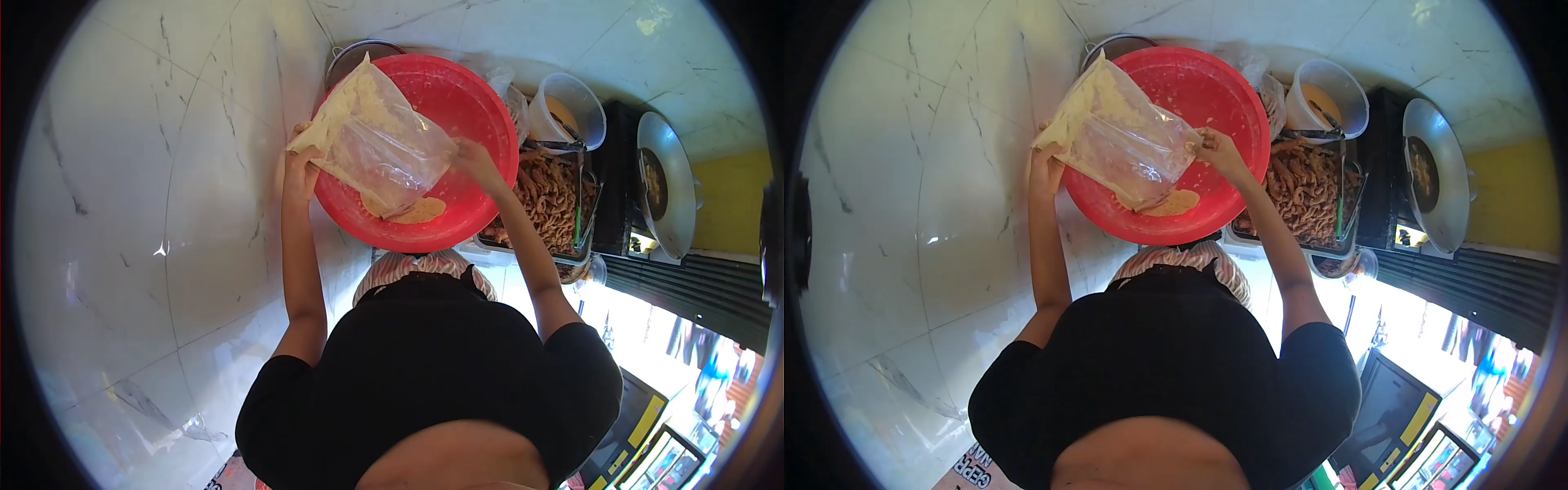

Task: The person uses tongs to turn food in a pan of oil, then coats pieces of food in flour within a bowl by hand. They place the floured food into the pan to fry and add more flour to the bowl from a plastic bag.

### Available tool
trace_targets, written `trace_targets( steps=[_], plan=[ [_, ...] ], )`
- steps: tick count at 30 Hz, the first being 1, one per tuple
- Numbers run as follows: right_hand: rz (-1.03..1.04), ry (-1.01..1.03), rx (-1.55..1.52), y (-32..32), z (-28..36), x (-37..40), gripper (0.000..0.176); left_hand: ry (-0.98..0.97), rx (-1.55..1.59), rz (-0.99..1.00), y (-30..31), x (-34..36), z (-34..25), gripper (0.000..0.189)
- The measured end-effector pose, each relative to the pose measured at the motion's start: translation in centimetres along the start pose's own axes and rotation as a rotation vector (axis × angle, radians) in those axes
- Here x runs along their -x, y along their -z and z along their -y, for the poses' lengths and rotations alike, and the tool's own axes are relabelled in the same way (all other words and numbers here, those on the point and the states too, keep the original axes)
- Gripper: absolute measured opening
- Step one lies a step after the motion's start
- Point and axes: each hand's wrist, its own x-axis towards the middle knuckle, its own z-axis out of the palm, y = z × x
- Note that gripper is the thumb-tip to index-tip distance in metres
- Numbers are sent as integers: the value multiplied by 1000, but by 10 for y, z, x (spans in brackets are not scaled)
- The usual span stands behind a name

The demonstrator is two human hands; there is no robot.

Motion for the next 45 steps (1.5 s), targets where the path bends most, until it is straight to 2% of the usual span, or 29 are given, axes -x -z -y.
trace_targets(
  steps=[9, 12, 21, 24, 26, 29, 33, 35, 38, 45],
  plan=[
    [33, -66, 135, 2, 10, -2, 25, -33, -23, 10, -7, 4, -9, 52],
    [124, -40, 153, -8, 31, 3, 23, -60, -32, 17, -5, 6, -13, 52],
    [116, -80, 242, -15, 33, -11, 20, -127, -140, -47, -20, 11, -28, 45],
    [10, -172, 184, -7, 27, -17, 20, -136, -142, -46, -19, 2, -23, 43],
    [137, -39, 149, -3, 31, -17, 18, -140, -136, -37, -20, -2, -20, 42],
    [13, 30, 272, -1, 33, -21, 18, -95, -160, -47, -25, -6, -19, 42],
    [35, 43, 276, 10, 26, -32, 16, -97, -140, -53, -30, -13, -14, 42],
    [17, 165, 339, 15, 14, -42, 14, -99, -128, -58, -32, -15, -14, 43],
    [-74, 191, 362, 12, 19, -45, 12, -110, -150, -60, -34, -19, -14, 42],
    [-24, 81, 423, 16, 10, -48, 14, -102, -173, -94, -36, -19, -15, 41]
  ],
)
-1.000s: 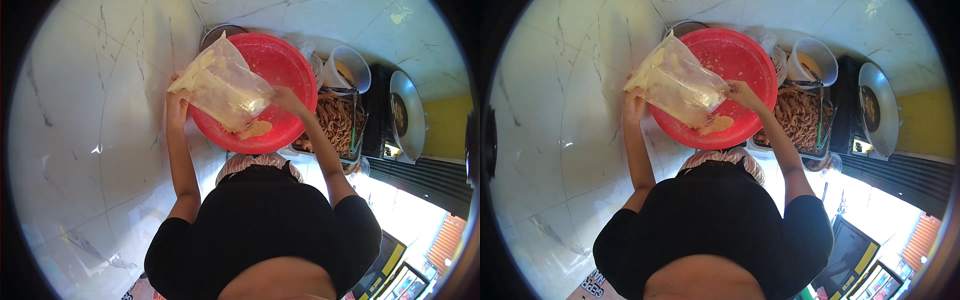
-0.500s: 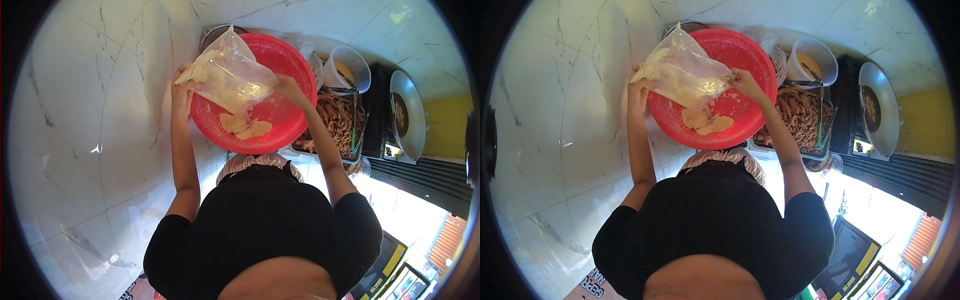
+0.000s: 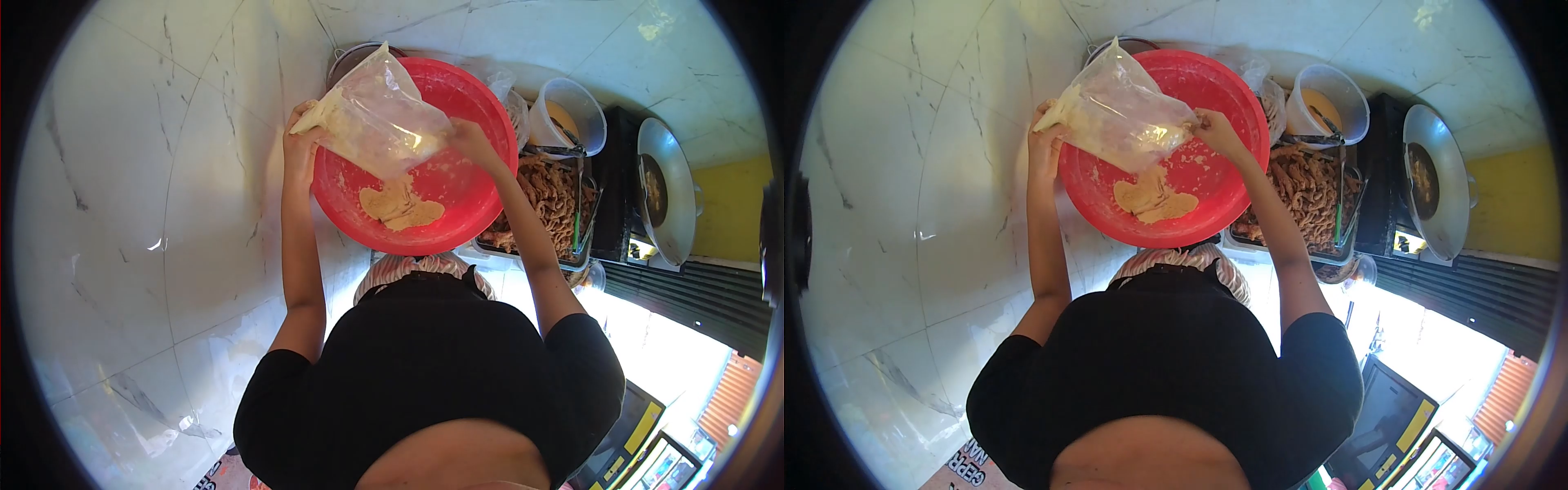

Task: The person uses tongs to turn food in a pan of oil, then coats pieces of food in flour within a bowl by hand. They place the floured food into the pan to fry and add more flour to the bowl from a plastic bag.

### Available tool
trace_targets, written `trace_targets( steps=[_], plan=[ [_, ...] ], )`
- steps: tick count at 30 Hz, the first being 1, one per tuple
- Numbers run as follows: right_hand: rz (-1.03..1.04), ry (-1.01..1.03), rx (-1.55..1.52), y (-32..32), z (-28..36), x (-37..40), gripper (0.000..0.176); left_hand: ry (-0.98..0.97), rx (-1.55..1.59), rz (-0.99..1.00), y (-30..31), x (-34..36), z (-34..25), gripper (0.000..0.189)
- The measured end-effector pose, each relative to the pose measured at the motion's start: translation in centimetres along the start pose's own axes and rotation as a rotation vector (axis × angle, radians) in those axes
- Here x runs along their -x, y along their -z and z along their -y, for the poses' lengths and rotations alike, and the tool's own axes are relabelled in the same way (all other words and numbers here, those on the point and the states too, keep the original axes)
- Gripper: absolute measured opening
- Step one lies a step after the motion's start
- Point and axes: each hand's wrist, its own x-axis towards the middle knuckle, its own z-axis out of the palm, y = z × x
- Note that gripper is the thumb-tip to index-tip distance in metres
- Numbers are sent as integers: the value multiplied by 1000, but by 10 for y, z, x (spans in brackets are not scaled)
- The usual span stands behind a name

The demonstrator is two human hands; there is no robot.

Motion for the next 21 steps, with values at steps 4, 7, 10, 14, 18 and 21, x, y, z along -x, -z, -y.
trace_targets(
  steps=[4, 7, 10, 14, 18, 21],
  plan=[
    [97, 37, -151, -1, 2, 11, 19, 28, -53, -21, 3, 5, 0, 43],
    [146, -36, -196, -1, 11, 21, 23, 25, -59, -29, 2, 10, -1, 44],
    [223, -95, -153, 3, 15, 25, 25, 31, -74, -10, 0, 13, -2, 43],
    [149, -64, -147, 3, 7, 25, 24, 64, -64, 22, -7, 17, 0, 42],
    [146, -75, -195, 7, 3, 22, 22, 49, -78, 2, -7, 16, 10, 42],
    [81, -72, -126, 4, -9, 18, 19, 38, -76, 2, -6, 16, 15, 42]
  ],
)
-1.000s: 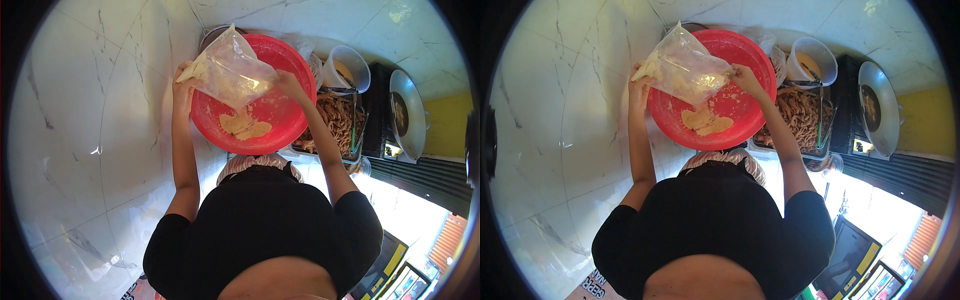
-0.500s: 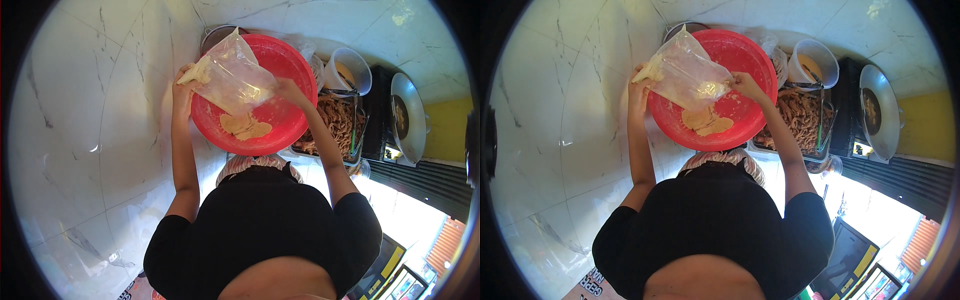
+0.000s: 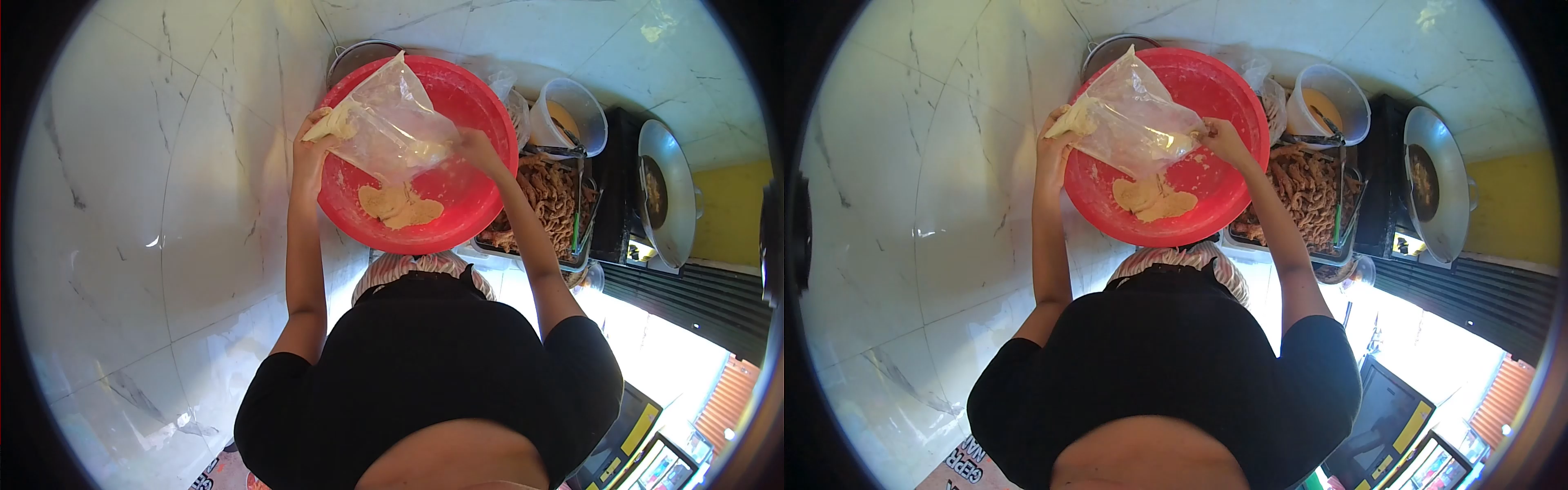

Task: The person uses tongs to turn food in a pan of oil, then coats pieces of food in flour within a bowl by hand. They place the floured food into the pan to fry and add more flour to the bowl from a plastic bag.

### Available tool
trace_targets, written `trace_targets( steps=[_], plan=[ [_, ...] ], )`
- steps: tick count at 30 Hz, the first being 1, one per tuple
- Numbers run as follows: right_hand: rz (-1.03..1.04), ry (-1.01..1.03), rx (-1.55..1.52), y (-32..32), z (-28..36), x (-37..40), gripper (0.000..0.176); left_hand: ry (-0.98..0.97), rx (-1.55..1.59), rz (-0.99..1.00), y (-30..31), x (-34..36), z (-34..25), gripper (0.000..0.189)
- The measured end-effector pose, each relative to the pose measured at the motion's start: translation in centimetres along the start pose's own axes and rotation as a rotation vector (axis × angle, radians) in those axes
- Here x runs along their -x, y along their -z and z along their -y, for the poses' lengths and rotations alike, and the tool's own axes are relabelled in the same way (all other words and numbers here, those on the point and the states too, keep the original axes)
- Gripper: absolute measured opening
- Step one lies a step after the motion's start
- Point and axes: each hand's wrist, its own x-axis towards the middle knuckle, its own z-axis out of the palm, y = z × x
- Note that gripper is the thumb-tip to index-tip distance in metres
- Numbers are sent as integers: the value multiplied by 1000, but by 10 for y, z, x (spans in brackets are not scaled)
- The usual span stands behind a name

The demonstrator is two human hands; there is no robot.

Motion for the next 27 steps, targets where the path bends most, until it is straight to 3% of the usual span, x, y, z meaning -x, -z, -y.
trace_targets(
  steps=[6, 12, 14, 21, 27],
  plan=[
    [-38, 70, 177, -2, -14, -5, 13, 24, 11, -18, 6, 1, 4, 41],
    [-38, 47, 38, -10, -11, 2, 12, 31, -7, -50, 15, 8, 4, 40],
    [70, 3, -46, -13, -1, 8, 14, 53, -8, -60, 21, 9, 3, 41],
    [100, -93, -20, -13, 7, 12, 19, 45, 47, -74, 30, 15, 3, 40],
    [-157, 55, -376, -2, 4, 4, 39, 138, 163, -168, 52, 9, 42, 34]
  ],
)
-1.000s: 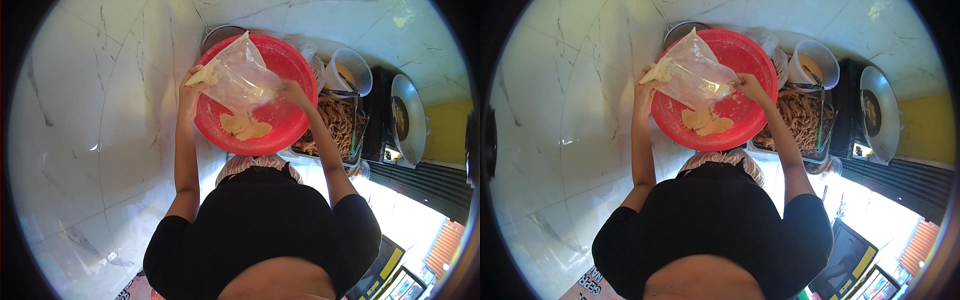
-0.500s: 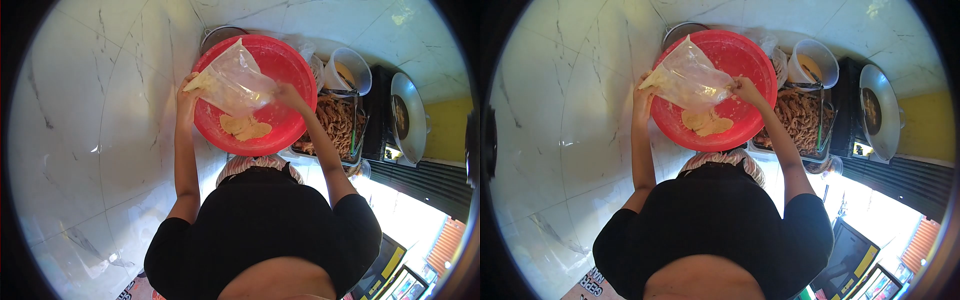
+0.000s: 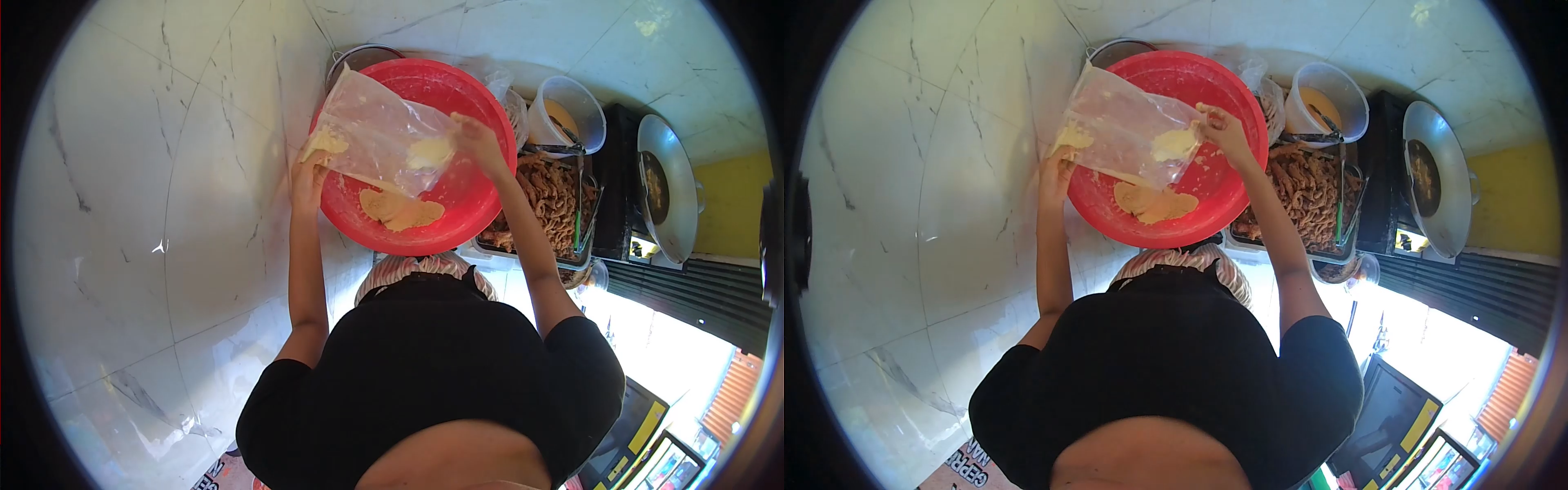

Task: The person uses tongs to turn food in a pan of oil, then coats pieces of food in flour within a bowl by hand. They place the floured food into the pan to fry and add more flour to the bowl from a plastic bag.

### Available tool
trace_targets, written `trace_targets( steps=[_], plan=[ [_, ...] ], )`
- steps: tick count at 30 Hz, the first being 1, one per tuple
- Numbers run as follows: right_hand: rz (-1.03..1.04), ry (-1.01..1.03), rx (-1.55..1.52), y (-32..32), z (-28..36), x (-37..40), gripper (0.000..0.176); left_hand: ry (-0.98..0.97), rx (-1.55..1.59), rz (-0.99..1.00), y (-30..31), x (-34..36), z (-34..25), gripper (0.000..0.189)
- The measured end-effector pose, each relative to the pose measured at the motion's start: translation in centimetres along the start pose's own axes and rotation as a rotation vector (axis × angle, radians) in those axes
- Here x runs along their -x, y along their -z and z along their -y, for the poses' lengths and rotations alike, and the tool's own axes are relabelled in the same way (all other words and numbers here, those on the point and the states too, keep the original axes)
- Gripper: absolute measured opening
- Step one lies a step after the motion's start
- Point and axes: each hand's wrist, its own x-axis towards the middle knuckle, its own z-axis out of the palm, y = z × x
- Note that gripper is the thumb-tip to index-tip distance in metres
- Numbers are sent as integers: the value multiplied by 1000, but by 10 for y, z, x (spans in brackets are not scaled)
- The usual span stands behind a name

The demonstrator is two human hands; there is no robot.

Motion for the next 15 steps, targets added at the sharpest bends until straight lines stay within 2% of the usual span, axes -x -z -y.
trace_targets(
  steps=[2, 6, 8, 9, 11, 14, 15],
  plan=[
    [-69, -4, -114, 5, 12, -2, 40, 50, 37, -25, 8, -6, 18, 31],
    [-111, 28, -144, 17, 23, -9, 37, 188, 117, 23, 15, -9, 55, 25],
    [2, 20, -243, 20, 35, -9, 33, 250, 152, 28, 11, -7, 68, 24],
    [-10, 29, -241, 20, 40, -6, 33, 279, 185, 16, 6, -5, 73, 22],
    [100, -157, -21, 18, 49, 3, 29, 326, 246, 26, 0, -3, 85, 21],
    [105, -147, 90, 23, 47, 13, 27, 376, 308, 27, -5, -4, 105, 29],
    [91, -137, 90, 27, 44, 12, 27, 413, 296, 9, -7, -3, 109, 27]
  ],
)
